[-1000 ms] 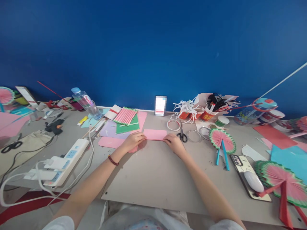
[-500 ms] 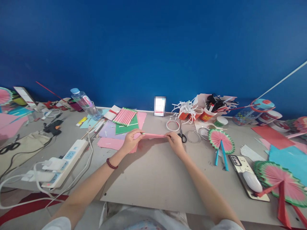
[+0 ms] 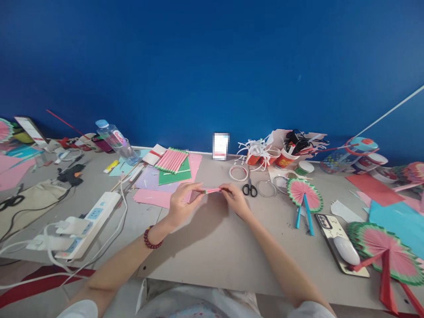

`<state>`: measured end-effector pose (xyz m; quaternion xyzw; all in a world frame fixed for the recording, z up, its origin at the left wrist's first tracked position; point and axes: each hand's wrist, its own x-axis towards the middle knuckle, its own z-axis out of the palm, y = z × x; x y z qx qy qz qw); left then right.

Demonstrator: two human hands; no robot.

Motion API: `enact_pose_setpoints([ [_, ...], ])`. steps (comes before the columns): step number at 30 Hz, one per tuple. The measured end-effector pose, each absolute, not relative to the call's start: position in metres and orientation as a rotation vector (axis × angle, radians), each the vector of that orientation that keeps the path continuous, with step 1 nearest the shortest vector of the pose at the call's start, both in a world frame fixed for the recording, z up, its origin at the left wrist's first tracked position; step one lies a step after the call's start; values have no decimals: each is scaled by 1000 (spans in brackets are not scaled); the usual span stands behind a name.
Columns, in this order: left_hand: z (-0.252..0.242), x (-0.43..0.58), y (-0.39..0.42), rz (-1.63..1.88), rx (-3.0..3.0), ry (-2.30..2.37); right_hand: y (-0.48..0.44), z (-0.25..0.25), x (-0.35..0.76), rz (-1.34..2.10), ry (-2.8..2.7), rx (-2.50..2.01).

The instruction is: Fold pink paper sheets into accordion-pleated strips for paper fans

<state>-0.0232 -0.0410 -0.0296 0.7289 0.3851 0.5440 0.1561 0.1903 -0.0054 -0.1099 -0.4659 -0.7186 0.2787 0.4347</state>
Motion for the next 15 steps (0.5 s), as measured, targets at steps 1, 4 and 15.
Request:
enact_pose_setpoints([
  [1,-28,-22,-43,1554,2122,1101,-6,-110,190,707,-1786,-1148],
  [4,-27,-19,-47,1559,2200,1066,-6,-111,188,742,-1773,-1138],
  [15,-32,-16,-49,1485,2291,954,-8,-112,186,794,-1752,-1128],
])
